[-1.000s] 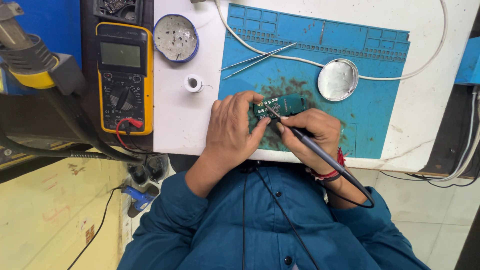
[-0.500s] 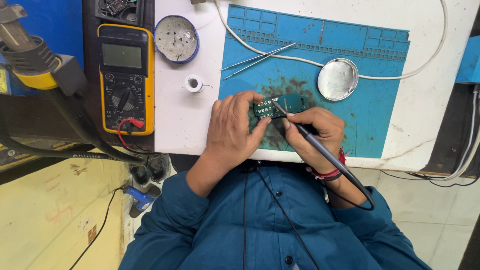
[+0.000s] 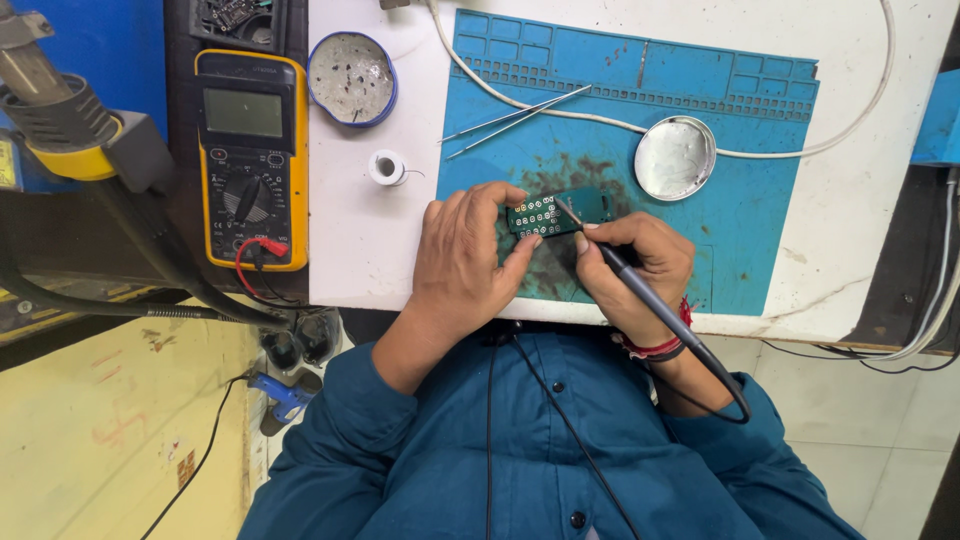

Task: The person holds a green circuit board on the workbench with one hand and solders its components with a soldering iron in the other hand. They periodically reposition the board, dip the iron, and use a spool of solder wire while working across the board's pads.

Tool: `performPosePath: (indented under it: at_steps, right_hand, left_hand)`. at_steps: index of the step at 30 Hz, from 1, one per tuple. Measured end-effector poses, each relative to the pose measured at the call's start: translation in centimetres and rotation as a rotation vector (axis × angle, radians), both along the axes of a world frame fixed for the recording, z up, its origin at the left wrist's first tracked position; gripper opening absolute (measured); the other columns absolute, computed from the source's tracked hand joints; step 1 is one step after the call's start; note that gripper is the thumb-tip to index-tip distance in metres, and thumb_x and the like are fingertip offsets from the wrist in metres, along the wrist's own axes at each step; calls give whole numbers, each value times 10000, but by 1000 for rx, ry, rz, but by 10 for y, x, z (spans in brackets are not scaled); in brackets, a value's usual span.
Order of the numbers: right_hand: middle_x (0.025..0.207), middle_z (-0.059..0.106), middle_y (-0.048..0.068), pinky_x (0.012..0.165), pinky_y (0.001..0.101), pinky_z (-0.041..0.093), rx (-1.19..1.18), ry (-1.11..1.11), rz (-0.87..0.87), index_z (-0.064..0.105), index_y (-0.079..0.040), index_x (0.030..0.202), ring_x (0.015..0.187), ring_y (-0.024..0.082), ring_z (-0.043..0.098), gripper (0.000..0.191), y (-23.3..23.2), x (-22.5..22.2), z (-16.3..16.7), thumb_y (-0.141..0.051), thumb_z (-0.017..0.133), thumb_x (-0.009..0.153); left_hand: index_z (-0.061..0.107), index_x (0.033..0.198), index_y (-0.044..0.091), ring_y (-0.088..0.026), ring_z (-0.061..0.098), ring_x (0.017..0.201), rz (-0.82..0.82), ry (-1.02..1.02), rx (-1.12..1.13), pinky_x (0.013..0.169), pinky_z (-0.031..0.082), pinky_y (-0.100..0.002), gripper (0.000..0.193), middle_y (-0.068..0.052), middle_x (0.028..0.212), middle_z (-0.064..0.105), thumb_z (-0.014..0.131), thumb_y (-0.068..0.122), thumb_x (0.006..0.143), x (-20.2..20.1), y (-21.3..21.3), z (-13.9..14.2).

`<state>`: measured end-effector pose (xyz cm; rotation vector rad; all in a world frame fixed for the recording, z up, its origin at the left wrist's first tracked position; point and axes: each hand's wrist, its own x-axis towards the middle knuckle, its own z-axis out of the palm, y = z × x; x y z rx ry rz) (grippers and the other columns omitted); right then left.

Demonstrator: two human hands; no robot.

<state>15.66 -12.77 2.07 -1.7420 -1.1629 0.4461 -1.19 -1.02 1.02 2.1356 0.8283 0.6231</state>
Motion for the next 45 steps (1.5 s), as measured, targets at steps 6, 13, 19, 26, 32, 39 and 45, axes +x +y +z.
performPosePath:
  at_steps: [6,13,19,26,32,39,45]
  right_hand:
    - [816,691,74,640,254,465,-4,4,-12,706,3,939,711,124,643,97,-1,1,-1,8,782,879]
    - [832,709,80,652,264,471,16,-18,59,736,-2,963,723,135,656,115,1,1,3,3,792,863]
    - [830,717,86,638,270,475,8,-31,101,745,-1,960,707,144,664,138,4,2,3,6,800,833]
    - [848,725,91,656,275,494,11,-25,119,743,-4,963,726,154,681,141,5,2,3,5,803,835]
    - [863,736,94,671,280,514,6,-38,174,753,-8,984,744,172,695,165,8,3,4,-6,818,832]
    - [893,747,98,689,280,529,-2,-23,185,747,-12,1002,776,178,715,178,8,3,6,-3,818,839]
    - [903,749,102,692,282,530,-12,-32,202,751,-10,1016,781,180,714,186,9,3,6,-5,823,844]
  left_hand:
    - [534,1231,76,-242,615,1013,-1,-6,-1,867,407,-393,473,-47,1163,659,798,201,860,0,0,0]
    - [536,1230,74,-237,613,1000,2,0,-8,866,410,-391,472,-50,1156,658,800,205,862,0,0,-1]
    - [534,1230,75,-236,616,1002,4,0,-4,864,410,-390,477,-47,1155,659,803,207,859,1,0,-1]
    - [531,1238,75,-236,617,1009,3,-12,-1,873,412,-390,484,-50,1164,659,803,205,860,0,0,-2]
    - [533,1240,77,-241,615,1013,3,-9,4,877,414,-390,488,-51,1161,657,808,212,860,0,1,0]
    - [545,1242,93,-236,608,1003,79,-3,26,860,408,-397,549,-29,1083,657,853,240,812,2,-2,1]
    - [549,1269,96,-233,607,1008,67,-4,26,858,398,-398,568,-16,1059,663,859,240,816,1,-1,-1]
